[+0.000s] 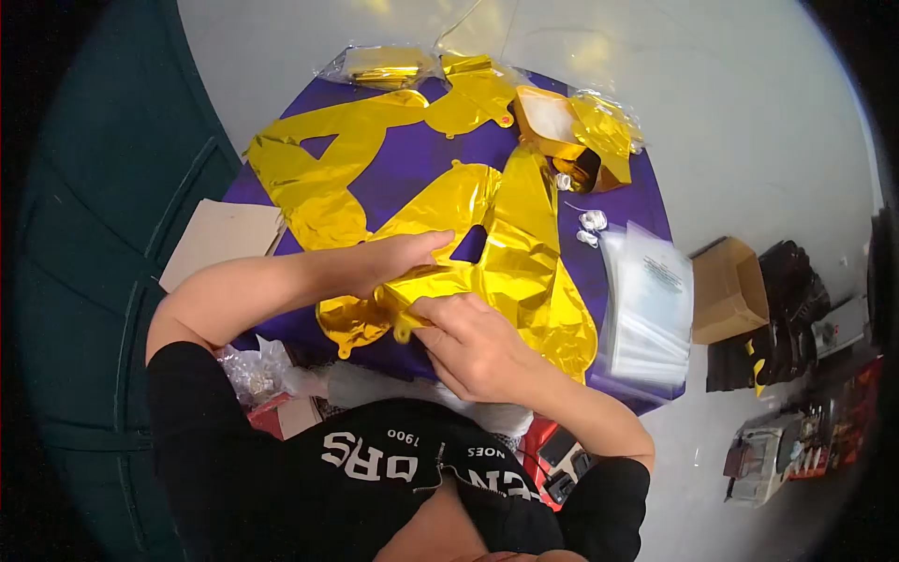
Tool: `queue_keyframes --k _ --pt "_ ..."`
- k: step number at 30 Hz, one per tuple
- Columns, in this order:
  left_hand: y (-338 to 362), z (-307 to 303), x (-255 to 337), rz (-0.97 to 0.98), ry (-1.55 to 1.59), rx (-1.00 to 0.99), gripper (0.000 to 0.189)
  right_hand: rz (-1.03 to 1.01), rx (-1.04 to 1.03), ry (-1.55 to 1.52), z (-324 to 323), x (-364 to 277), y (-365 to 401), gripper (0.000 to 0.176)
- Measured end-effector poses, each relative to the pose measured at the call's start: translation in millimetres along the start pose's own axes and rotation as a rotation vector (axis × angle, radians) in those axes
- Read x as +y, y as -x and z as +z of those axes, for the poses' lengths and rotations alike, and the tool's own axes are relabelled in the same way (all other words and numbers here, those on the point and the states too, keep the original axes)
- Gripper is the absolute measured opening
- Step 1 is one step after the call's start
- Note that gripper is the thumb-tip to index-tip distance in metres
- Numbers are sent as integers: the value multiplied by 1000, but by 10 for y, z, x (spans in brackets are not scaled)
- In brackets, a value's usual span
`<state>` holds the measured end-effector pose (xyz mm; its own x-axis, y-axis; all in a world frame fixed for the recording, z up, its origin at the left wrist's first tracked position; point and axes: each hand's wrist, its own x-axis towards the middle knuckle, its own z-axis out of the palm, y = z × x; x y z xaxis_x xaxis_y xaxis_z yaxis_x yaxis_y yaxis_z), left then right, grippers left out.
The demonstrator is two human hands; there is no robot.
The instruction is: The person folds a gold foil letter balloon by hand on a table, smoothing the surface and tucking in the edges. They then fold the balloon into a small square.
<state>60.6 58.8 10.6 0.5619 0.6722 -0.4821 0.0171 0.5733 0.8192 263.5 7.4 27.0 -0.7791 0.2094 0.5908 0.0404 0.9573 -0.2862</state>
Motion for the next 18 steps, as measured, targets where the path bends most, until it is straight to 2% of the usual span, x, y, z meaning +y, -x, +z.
queue_keyframes --k 2,4,6,9,11,12,15,16,18 --pt "161 118 7 153 -104 55 45 0 -20 7 170 -15 71 26" --pt "102 -125 -111 345 -612 1 33 17 -41 5 253 -44 125 30" --pt "99 -127 -190 198 -525 132 22 29 -54 -26 226 -95 129 35" --pt "300 3 -107 169 -636 186 20 59 -51 -88 70 -148 177 42" --pt "262 -24 -179 118 -410 199 15 105 -31 -87 -8 -61 326 44" --pt "231 -42 -210 93 -297 204 12 125 -28 -65 -39 -5 381 55" --pt "141 -54 -194 137 -364 235 15 274 52 26 -141 -46 430 64" --pt "86 -41 -175 193 -426 281 16 269 21 58 -148 -62 415 68" --pt "48 13 -63 212 -303 212 16 147 33 128 -107 -77 399 60"
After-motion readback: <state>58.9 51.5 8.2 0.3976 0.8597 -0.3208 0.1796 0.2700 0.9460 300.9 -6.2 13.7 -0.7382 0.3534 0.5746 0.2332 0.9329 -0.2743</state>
